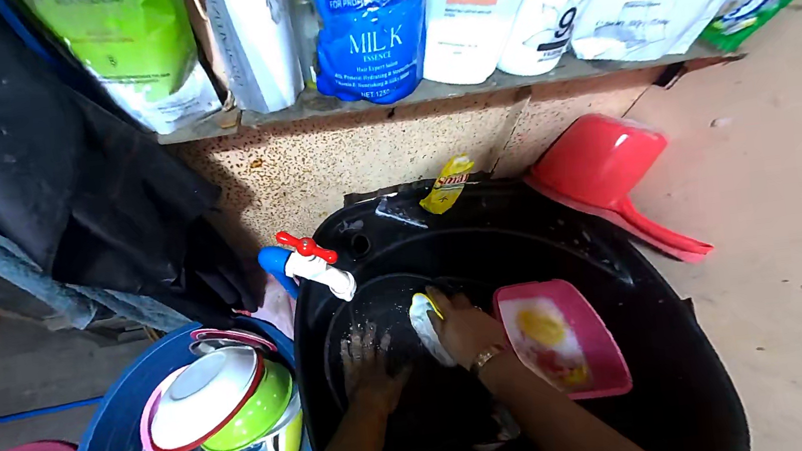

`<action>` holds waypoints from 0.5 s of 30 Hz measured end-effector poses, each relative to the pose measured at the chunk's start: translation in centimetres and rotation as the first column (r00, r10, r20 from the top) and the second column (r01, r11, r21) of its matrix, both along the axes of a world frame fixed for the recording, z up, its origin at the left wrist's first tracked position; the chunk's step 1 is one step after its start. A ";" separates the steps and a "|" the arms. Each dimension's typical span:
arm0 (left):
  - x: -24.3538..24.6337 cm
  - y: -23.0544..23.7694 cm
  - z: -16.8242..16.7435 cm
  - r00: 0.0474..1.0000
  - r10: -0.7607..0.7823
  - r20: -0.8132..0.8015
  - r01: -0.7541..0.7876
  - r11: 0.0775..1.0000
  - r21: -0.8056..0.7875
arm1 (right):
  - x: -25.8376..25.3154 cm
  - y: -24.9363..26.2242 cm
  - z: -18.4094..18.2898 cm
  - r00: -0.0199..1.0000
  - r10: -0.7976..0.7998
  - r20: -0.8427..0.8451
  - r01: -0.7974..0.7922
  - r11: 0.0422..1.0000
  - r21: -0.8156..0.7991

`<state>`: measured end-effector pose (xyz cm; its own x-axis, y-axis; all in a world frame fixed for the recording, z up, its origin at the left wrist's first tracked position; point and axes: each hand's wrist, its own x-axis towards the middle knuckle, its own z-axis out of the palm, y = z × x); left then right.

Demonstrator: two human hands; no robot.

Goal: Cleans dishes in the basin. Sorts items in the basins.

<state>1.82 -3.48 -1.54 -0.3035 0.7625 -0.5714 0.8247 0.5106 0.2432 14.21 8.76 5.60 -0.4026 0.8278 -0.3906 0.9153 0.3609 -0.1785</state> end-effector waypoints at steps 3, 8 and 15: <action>-0.1 0.4 0.1 0.996 0.084 0.002 -0.084 0.994 0.074 | 0.5 -1.7 -1.5 0.993 -0.104 -0.057 0.093 0.981 -0.169; -1.1 2.4 2.0 0.725 0.494 0.480 -0.578 0.816 0.033 | 1.3 -2.7 -7.0 0.671 -0.630 -0.391 0.262 0.695 -0.669; -2.7 2.3 6.2 0.721 0.443 0.532 -0.574 0.812 0.101 | -2.3 -4.1 -9.3 0.646 -0.667 -0.371 0.236 0.636 -0.735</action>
